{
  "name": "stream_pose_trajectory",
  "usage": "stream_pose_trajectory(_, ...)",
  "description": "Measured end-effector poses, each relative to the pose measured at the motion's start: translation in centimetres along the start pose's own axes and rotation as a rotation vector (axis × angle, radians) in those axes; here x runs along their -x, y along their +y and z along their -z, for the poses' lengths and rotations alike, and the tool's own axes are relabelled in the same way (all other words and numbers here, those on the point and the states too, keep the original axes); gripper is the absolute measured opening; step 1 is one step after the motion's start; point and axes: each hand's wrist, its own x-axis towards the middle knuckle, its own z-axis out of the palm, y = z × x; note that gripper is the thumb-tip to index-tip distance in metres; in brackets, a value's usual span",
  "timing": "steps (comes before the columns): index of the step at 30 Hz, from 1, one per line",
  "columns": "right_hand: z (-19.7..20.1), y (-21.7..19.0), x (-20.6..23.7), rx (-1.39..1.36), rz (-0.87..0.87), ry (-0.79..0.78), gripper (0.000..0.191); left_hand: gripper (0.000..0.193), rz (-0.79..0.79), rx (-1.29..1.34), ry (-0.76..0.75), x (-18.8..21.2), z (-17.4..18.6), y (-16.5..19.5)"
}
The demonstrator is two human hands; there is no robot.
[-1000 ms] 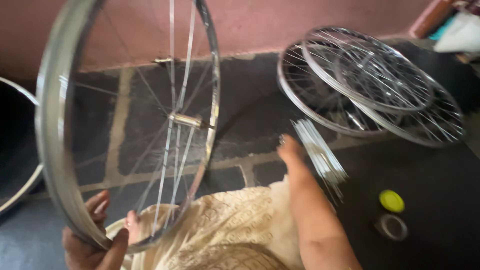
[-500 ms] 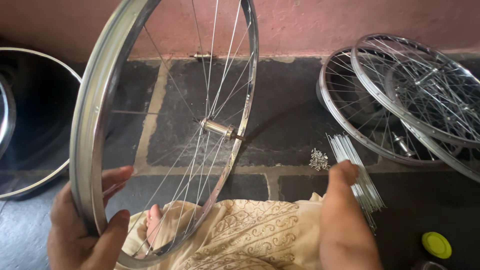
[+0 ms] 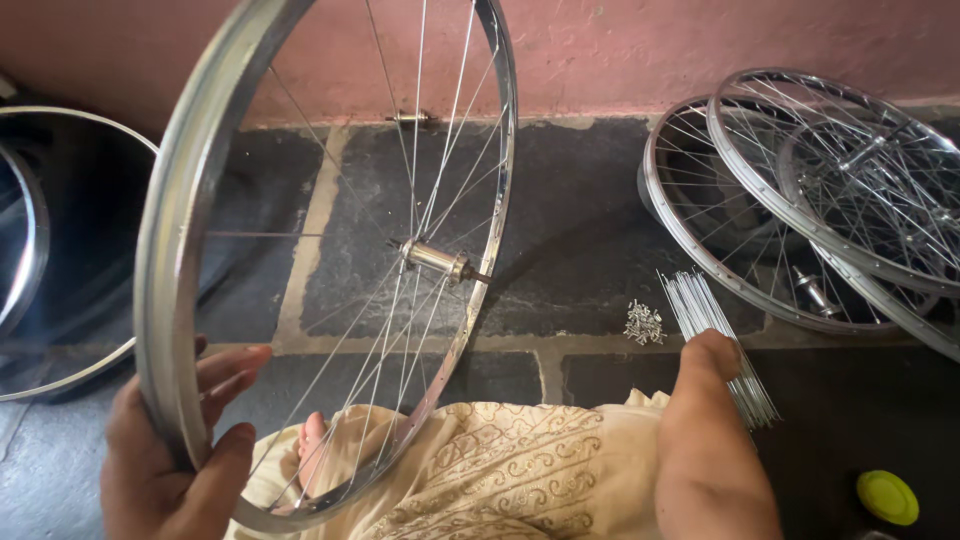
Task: The person sits on the floor and installs metal spokes into a bicycle wheel rim and hub. They pick up individual spokes, thread them through the rim holes, and insert the other end into the hub, repeating this process to add multiple spokes.
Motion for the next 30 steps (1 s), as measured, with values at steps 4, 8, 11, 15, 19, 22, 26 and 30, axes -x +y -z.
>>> stream_pose_trajectory(4,0.6,0.6,0.7,-0.036,0.028,0.002,0.029,0.072,-0.03,0.072,-0.026,0.5,0.4,-0.3)
stream_pose_trajectory(8,0.9,0.9,1.5,-0.055,0.032,0.025,0.031,0.067,-0.058,0.048,-0.058,0.8,1.3,-0.4)
stream_pose_trajectory(11,1.7,0.2,2.5,-0.034,0.055,0.066,0.031,0.065,-0.095,0.033,-0.085,0.8,2.3,-0.5)
stream_pose_trajectory(15,3.5,-2.7,6.2,-0.291,0.419,0.222,0.03,0.067,-0.084,0.033,-0.068,1.2,2.6,-0.8)
stream_pose_trajectory(19,7.5,-6.1,13.2,-1.043,0.792,-0.03,0.023,0.063,-0.103,0.031,-0.082,0.9,2.6,-1.0)
stream_pose_trajectory(22,11.1,-7.6,18.3,-1.529,0.823,-0.434,0.027,0.07,-0.018,0.04,-0.061,-0.2,2.3,-1.0)
stream_pose_trajectory(26,12.3,-8.4,23.2,-1.669,1.02,-0.43,0.026,0.076,-0.006,0.069,-0.088,-2.1,2.1,-0.6)
stream_pose_trajectory(30,10.7,-9.1,24.1,-1.854,1.053,-0.405,0.032,0.077,0.053,0.058,-0.039,-3.2,1.0,-0.4)
